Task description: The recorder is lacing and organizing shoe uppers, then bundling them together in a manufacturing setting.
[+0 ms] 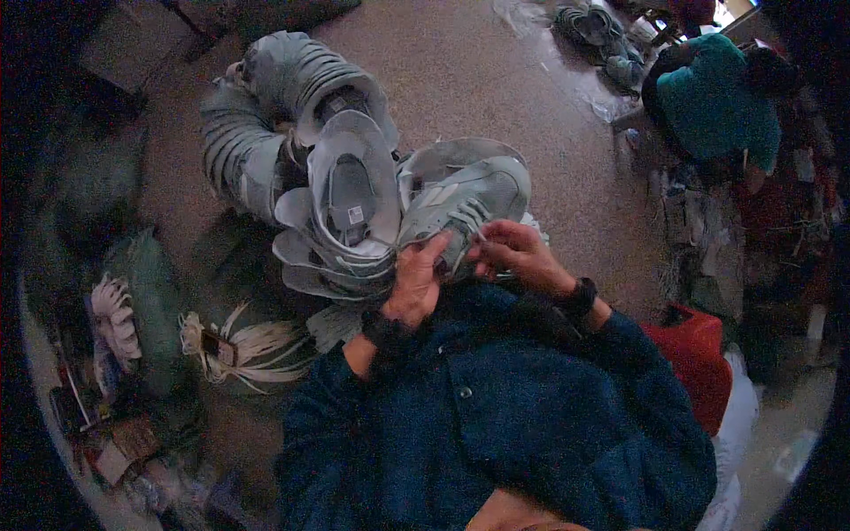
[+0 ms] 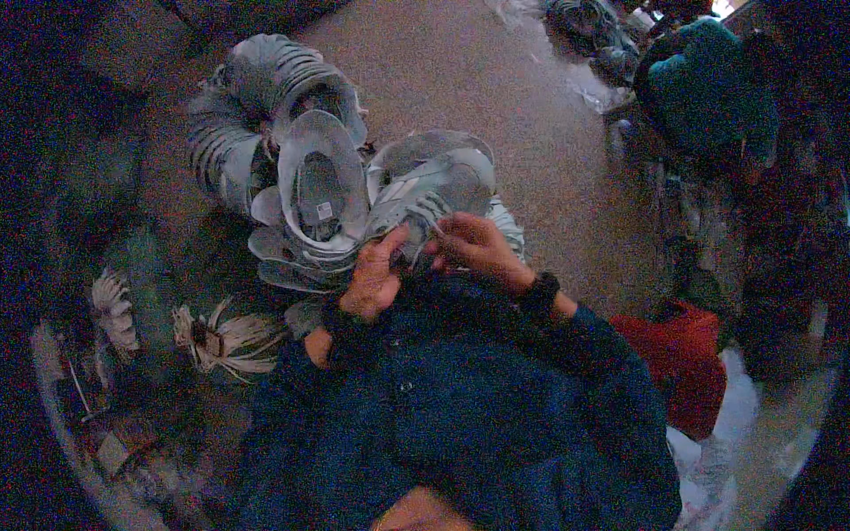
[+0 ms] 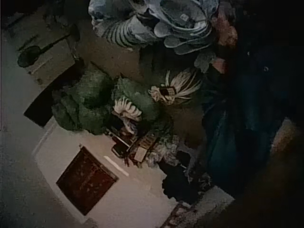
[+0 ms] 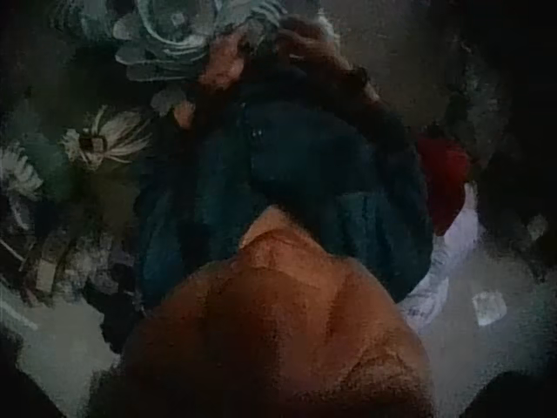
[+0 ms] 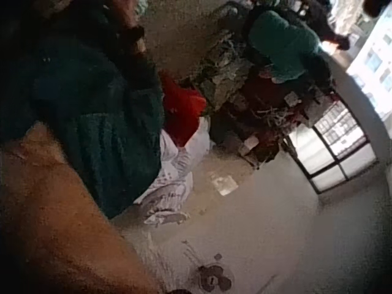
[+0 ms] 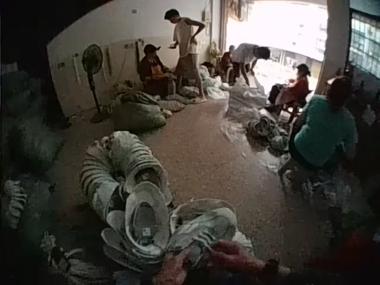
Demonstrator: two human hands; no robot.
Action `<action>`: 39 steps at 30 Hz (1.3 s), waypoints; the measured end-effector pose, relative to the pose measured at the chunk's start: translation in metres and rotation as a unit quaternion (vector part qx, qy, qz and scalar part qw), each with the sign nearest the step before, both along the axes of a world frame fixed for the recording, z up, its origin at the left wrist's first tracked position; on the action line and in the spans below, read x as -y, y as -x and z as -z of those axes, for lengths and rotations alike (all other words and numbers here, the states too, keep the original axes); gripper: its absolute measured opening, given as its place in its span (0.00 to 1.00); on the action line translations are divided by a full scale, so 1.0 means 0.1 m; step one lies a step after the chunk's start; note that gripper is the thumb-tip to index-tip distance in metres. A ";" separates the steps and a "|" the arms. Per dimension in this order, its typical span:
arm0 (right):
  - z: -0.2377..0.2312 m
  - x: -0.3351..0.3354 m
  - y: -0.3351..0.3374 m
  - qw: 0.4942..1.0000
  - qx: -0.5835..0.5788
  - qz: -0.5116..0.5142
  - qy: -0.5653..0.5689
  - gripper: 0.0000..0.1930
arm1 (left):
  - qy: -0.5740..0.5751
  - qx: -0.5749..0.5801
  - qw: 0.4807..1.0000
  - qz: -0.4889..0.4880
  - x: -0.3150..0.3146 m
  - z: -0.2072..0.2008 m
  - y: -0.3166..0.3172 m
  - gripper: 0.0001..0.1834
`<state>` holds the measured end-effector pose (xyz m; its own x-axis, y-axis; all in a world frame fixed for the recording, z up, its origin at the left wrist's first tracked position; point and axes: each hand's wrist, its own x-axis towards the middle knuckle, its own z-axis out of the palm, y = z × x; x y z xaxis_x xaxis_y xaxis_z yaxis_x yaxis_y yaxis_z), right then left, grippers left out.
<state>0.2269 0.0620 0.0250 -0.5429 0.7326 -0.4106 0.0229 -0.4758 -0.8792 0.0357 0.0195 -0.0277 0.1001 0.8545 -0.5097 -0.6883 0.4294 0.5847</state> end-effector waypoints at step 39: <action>0.01 -0.13 0.19 0.955 0.171 0.032 -0.240 0.08 | 0.132 0.249 0.959 -0.023 -0.18 -0.25 -0.01 0.18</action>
<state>0.2083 0.0750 0.0244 -0.3857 0.9080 -0.1635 0.3316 -0.0289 -0.9430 0.0368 0.0376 -0.0026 0.3530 0.7115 -0.6076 -0.8758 0.4797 0.0529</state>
